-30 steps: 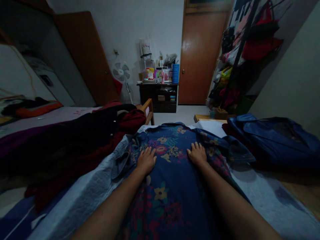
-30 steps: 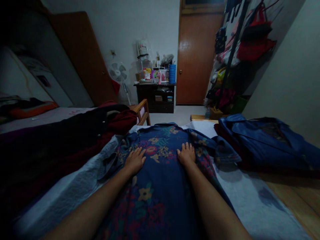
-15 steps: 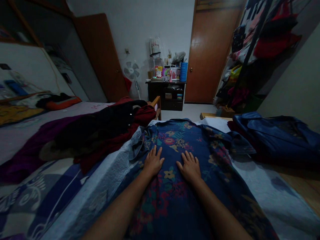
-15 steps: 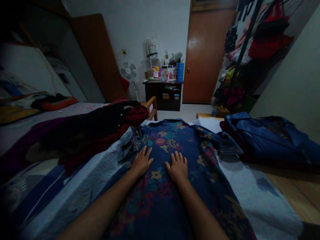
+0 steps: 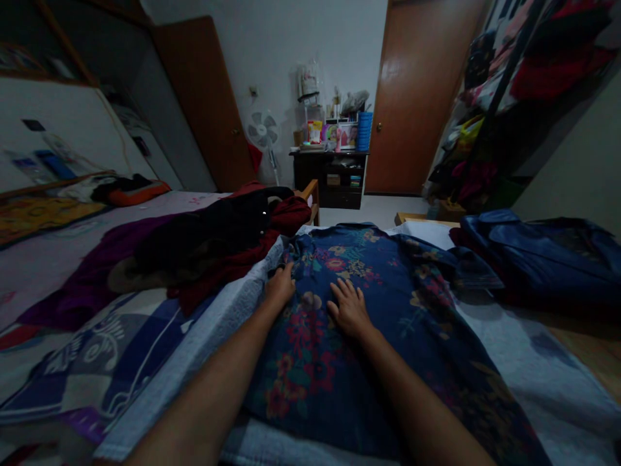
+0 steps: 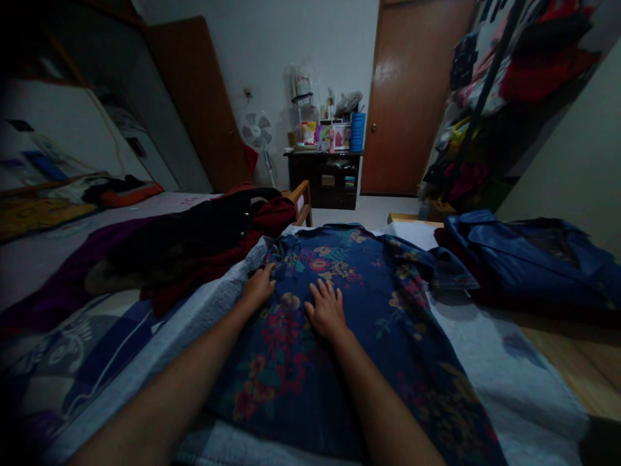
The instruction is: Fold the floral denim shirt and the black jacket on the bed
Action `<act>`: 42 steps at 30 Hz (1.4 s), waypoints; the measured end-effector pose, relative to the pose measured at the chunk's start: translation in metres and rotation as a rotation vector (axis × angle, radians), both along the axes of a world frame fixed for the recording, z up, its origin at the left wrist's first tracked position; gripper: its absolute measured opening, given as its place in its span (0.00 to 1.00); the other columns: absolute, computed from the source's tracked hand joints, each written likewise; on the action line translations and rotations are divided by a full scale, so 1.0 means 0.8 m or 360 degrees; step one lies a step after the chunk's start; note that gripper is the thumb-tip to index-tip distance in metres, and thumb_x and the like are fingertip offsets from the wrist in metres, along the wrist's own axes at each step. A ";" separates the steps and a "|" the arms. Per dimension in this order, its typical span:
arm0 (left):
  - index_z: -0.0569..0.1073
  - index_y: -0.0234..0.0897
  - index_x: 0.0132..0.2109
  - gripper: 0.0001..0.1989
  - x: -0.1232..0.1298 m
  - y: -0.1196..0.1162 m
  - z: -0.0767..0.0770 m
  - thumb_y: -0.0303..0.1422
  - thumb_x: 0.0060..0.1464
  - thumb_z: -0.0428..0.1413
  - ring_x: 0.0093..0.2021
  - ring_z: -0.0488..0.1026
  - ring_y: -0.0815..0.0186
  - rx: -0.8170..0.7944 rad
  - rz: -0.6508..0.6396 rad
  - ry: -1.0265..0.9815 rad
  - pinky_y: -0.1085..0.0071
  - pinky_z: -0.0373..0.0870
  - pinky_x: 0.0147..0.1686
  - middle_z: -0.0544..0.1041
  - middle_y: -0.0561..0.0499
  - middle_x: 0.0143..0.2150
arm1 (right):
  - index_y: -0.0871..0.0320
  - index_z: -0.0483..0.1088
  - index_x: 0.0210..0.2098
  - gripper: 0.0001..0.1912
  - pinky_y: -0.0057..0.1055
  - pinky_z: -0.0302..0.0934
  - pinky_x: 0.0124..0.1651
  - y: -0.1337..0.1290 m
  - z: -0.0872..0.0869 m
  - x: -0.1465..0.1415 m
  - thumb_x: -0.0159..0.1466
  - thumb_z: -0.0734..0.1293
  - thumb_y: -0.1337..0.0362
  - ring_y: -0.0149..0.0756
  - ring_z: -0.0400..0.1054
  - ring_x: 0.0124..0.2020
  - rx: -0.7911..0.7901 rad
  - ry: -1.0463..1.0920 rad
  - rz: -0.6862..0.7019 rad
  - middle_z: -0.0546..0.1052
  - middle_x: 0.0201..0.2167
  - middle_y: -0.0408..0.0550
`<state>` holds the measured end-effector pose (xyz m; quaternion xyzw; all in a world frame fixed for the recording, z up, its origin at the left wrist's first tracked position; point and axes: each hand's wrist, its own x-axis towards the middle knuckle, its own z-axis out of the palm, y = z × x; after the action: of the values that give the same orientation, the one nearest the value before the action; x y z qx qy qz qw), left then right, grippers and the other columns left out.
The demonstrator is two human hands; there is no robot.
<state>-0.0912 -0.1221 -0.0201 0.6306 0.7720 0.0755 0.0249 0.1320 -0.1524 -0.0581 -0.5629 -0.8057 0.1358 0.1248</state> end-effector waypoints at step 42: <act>0.62 0.44 0.65 0.24 0.044 -0.150 -0.058 0.41 0.64 0.45 0.67 0.54 0.57 0.0047 -0.0808 0.0171 0.57 0.46 0.66 0.61 0.48 0.68 | 0.55 0.60 0.64 0.27 0.44 0.38 0.68 -0.106 -0.008 0.105 0.68 0.57 0.53 0.45 0.44 0.69 0.0022 -0.0171 0.0047 0.56 0.68 0.50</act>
<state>-0.0563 -0.2424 -0.0662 0.8075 0.5881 0.0445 -0.0073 0.2157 -0.2373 -0.0646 -0.5565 -0.8205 0.1015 0.0832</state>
